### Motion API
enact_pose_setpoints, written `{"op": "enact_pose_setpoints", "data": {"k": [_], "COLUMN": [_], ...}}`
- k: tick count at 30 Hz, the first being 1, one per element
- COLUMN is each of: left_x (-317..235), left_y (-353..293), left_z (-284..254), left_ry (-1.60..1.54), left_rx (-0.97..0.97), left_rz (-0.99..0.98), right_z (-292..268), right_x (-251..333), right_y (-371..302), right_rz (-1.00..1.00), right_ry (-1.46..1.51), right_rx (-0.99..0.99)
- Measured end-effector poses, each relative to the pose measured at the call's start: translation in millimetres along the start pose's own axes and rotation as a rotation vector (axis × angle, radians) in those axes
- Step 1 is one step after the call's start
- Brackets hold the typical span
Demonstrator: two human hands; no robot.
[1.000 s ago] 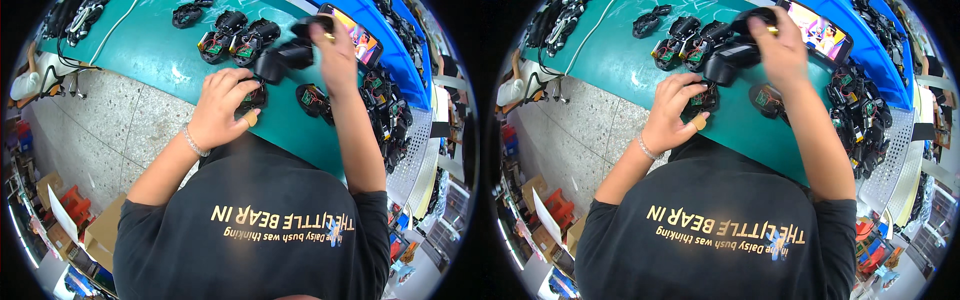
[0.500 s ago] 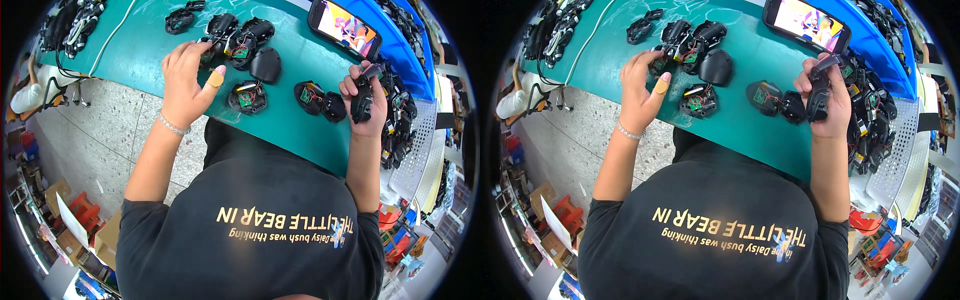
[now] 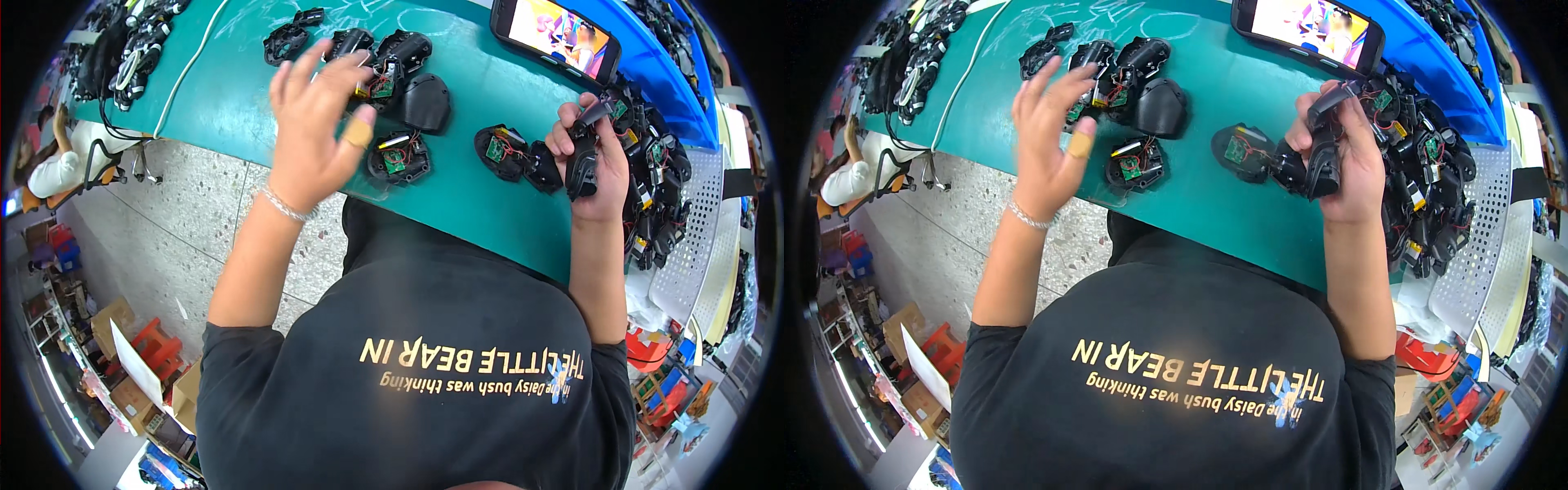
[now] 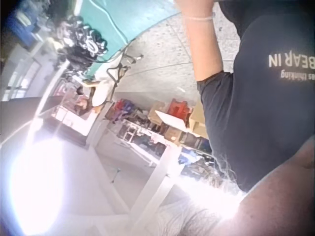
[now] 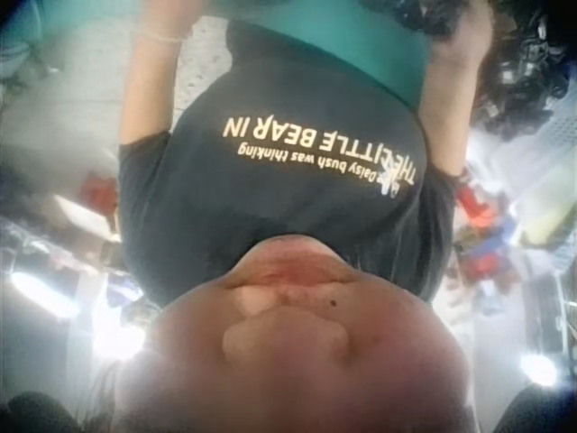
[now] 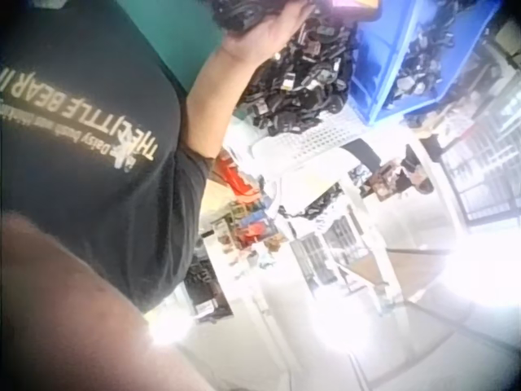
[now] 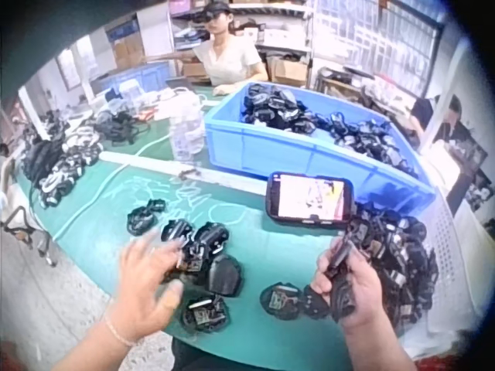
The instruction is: The person inserts small batteries into black electronic devices on a green workbench, then closes the device casing. They repeat this process for several units, placing finished items into a blue bin.
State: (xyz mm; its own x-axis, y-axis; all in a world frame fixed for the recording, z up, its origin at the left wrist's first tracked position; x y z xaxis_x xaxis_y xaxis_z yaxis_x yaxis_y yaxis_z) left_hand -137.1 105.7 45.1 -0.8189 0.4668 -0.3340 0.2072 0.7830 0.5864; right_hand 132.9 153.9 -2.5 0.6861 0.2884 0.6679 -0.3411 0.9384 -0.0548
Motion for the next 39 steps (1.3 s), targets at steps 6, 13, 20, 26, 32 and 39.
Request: {"op": "enact_pose_setpoints", "data": {"k": [6, 13, 20, 26, 32, 39], "left_x": [-45, -75, -122, -107, -51, 23], "left_y": [1, -14, 10, 5, -15, -36], "left_z": [20, 23, 32, 23, -11, -13], "left_ry": [-0.081, -0.132, -0.255, -0.315, -0.263, -0.215], "left_rx": [0.268, 0.386, 0.347, 0.216, -0.115, -0.171], "left_rz": [0.116, 0.205, 0.336, 0.288, 0.070, -0.410], "right_z": [0, 5, -3, 3, 31, 67], "right_x": [4, 29, 36, 31, 44, 54], "right_y": [0, -9, -18, -26, -25, -32], "right_rz": [-0.016, -0.235, -0.259, -0.262, -0.357, -0.546], "right_ry": [-0.007, -0.282, -0.345, -0.283, -0.106, -1.361], "right_rx": [-0.062, -0.250, -0.328, -0.312, -0.079, -0.024]}}
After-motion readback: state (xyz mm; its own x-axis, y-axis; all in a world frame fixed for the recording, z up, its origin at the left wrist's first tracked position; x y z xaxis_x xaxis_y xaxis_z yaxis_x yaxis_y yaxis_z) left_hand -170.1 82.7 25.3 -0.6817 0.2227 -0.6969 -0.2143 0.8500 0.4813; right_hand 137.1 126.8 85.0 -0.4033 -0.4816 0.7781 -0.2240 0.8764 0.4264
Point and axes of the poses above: each hand's wrist, its own y-axis towards the middle knuckle, its own z-axis out of the palm, x = y × z, the point moved 8 cm from there along y, towards the middle knuckle, and after that the axes turned 5 degrees about -x, right-handed, at the moved point
